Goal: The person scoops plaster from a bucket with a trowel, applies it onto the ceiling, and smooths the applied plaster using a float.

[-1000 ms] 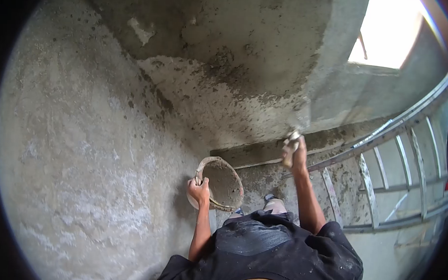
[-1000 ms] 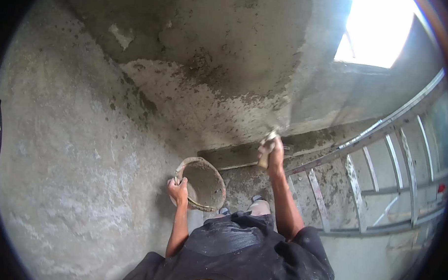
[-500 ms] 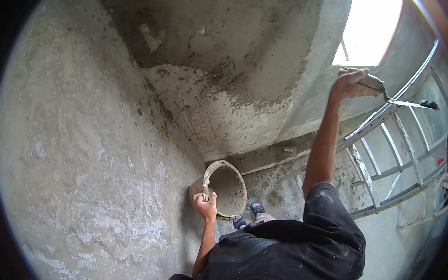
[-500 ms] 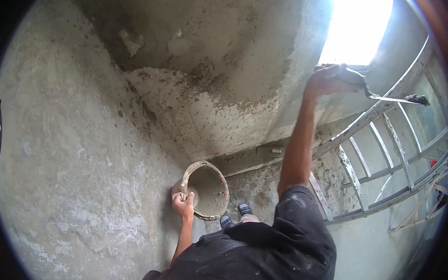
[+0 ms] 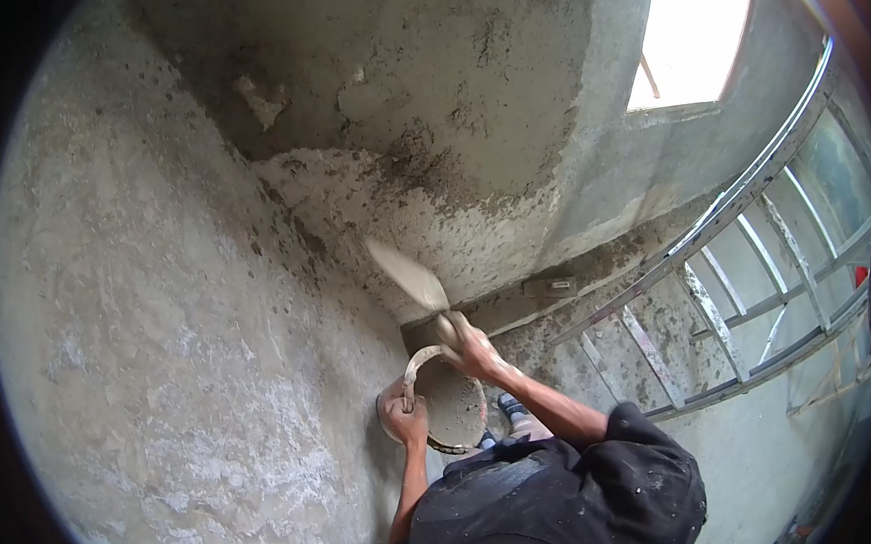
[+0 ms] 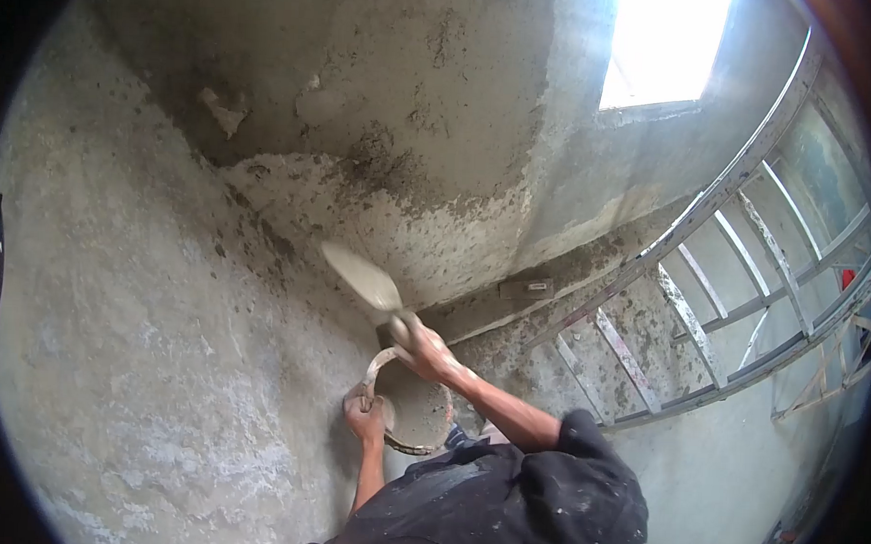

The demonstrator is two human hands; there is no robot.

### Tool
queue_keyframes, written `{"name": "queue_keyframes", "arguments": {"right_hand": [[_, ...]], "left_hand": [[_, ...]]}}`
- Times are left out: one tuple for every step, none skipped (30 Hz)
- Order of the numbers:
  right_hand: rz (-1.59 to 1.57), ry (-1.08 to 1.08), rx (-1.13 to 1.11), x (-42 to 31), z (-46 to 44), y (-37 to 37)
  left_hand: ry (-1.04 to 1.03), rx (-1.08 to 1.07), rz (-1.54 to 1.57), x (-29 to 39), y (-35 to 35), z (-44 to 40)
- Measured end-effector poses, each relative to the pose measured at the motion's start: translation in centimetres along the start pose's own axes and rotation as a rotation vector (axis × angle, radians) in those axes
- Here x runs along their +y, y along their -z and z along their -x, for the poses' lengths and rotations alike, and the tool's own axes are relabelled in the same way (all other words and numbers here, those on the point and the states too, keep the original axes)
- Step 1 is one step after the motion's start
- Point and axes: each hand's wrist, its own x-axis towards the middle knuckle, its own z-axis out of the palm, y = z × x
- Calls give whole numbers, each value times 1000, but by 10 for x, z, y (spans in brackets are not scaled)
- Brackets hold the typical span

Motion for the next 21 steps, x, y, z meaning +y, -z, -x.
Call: {"name": "queue_keyframes", "arguments": {"right_hand": [[132,-20,-75,17,29,6],[216,-3,-223,70,64,1],[413,68,-287,71,92,18],[429,63,-341,111,126,19],[401,-149,-502,127,149,26],[429,-28,-509,108,160,45],[385,-507,-547,88,157,53],[439,-481,-570,139,191,46],[495,-444,-500,123,187,48],[459,-358,-559,109,180,60],[422,-269,-618,87,163,76],[493,-210,-693,80,153,79],[494,-198,-698,100,151,73],[522,-227,-740,131,150,58],[548,-260,-789,151,152,51],[513,-420,-735,154,142,53],[513,-410,-747,149,128,61],[538,-367,-763,140,116,70],[563,-320,-774,132,104,81],[516,-295,-781,122,93,96],[513,-288,-777,135,90,98]], "left_hand": [[-9,0,1,-6,-3,3],[63,-30,-26,-18,-8,5],[129,-55,-48,-27,-15,3],[73,-76,-43,-29,-20,3],[23,-101,-43,-31,-25,6],[11,-94,-40,-33,-32,7],[41,-140,-31,-35,-41,7],[77,-189,-24,-33,-49,7],[73,-181,-20,-25,-56,5],[88,-236,-74,-17,-62,3],[105,-290,-130,-5,-66,1],[120,-276,-161,13,-68,-1],[122,-263,-160,10,-78,-4],[120,-281,-188,1,-90,-7],[125,-301,-219,-6,-98,-6],[151,-322,-212,0,-103,-8],[161,-310,-214,15,-110,-9],[146,-310,-232,32,-113,-10],[127,-309,-249,44,-118,-10],[102,-318,-274,51,-124,-11],[96,-312,-277,60,-133,-14]]}}
